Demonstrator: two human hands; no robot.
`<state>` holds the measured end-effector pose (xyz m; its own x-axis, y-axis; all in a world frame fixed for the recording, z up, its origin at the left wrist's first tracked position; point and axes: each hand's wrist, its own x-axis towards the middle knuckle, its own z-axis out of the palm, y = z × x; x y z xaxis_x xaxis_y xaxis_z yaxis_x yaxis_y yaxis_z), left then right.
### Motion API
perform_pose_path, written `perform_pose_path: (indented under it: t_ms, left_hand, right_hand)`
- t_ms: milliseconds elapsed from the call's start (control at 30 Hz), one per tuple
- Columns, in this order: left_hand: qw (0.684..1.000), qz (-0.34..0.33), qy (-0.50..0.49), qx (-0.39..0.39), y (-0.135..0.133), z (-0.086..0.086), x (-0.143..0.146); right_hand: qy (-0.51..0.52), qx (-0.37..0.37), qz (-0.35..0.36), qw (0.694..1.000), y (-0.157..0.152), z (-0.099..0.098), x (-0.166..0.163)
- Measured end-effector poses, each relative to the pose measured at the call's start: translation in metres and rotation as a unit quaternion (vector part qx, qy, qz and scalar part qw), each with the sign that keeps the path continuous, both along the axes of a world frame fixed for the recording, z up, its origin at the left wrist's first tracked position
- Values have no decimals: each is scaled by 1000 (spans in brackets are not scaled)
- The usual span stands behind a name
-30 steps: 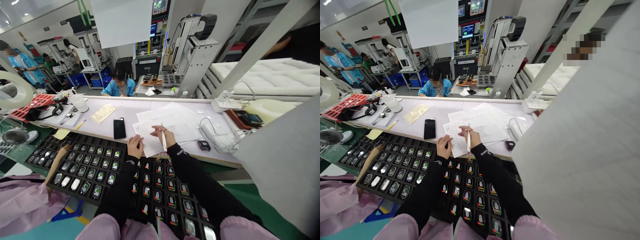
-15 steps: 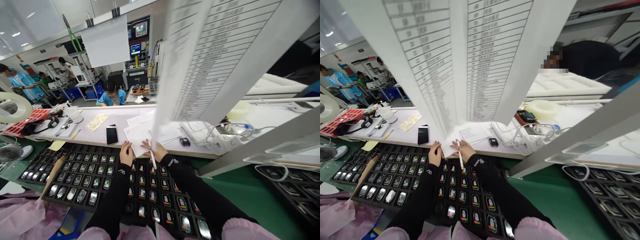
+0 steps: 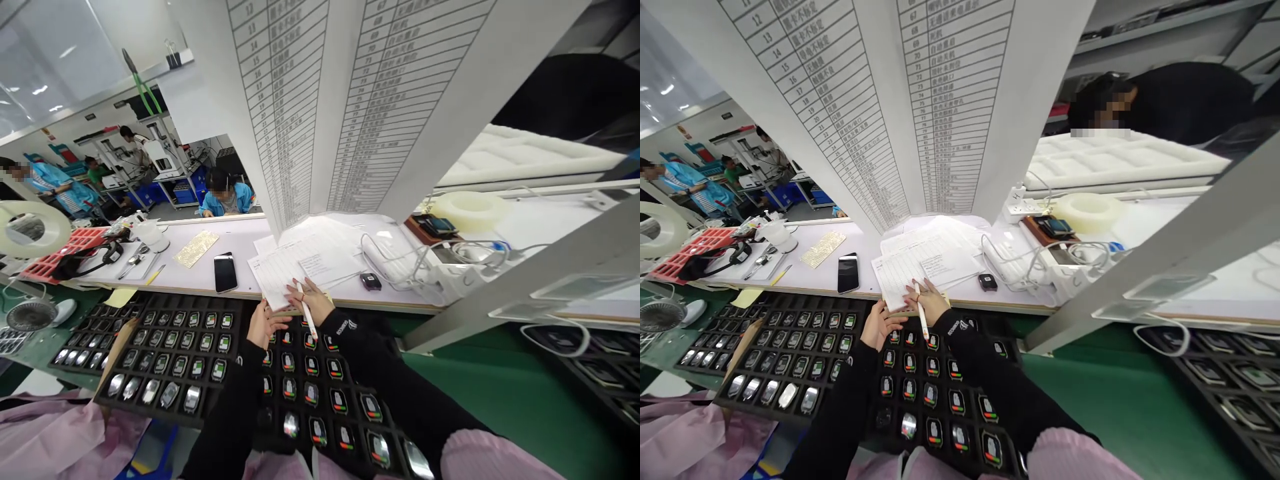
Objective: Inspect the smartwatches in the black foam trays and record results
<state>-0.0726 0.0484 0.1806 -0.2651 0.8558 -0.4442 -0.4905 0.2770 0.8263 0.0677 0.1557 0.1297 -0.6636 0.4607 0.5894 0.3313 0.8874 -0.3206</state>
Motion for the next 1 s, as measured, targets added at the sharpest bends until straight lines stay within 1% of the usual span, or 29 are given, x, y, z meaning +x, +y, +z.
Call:
perform_pose_path:
  t_ms: [67, 133, 233, 367, 533, 600, 633, 700, 767, 800, 833, 900, 967, 1000]
  left_hand:
    - [1000, -13, 6, -15, 9, 4, -3]
    - [999, -6, 34, -29, 18, 3, -6]
    - [994, 4, 104, -31, 29, -3, -11]
    - [988, 1, 156, 16, 41, -9, -20]
    - [984, 3, 162, 69, 53, -10, -33]
    - [982, 3, 171, 80, 58, -7, -38]
    - [979, 13, 190, 76, 60, -5, -41]
    - [964, 74, 247, 58, 64, 1, -48]
    - [939, 151, 305, 45, 63, 5, -55]
    - [926, 175, 331, 44, 61, 6, -56]
    - [916, 182, 355, 47, 57, 5, -57]
    - [897, 160, 408, 56, 46, -3, -52]
    - [879, 142, 452, 58, 33, -18, -42]
    - [871, 151, 464, 51, 26, -27, -36]
  right_hand:
    - [39, 1, 19, 999, -13, 9, 7]
    - [81, 2, 27, 996, -31, 14, 18]
    - [142, -1, 7, 990, -62, 12, 40]
    - [217, -22, -80, 973, -101, 0, 74]
    - [243, -68, -203, 946, -134, -15, 115]
    - [242, -79, -256, 933, -142, -19, 126]
    - [240, -84, -280, 926, -145, -20, 131]
    - [237, -94, -322, 912, -148, -21, 136]
    - [231, -108, -359, 898, -148, -23, 138]
    - [226, -117, -371, 893, -148, -25, 138]
    - [221, -129, -378, 890, -146, -29, 137]
    - [213, -160, -375, 888, -140, -38, 133]
    - [192, -215, -364, 886, -130, -50, 125]
    - [178, -250, -355, 883, -123, -55, 120]
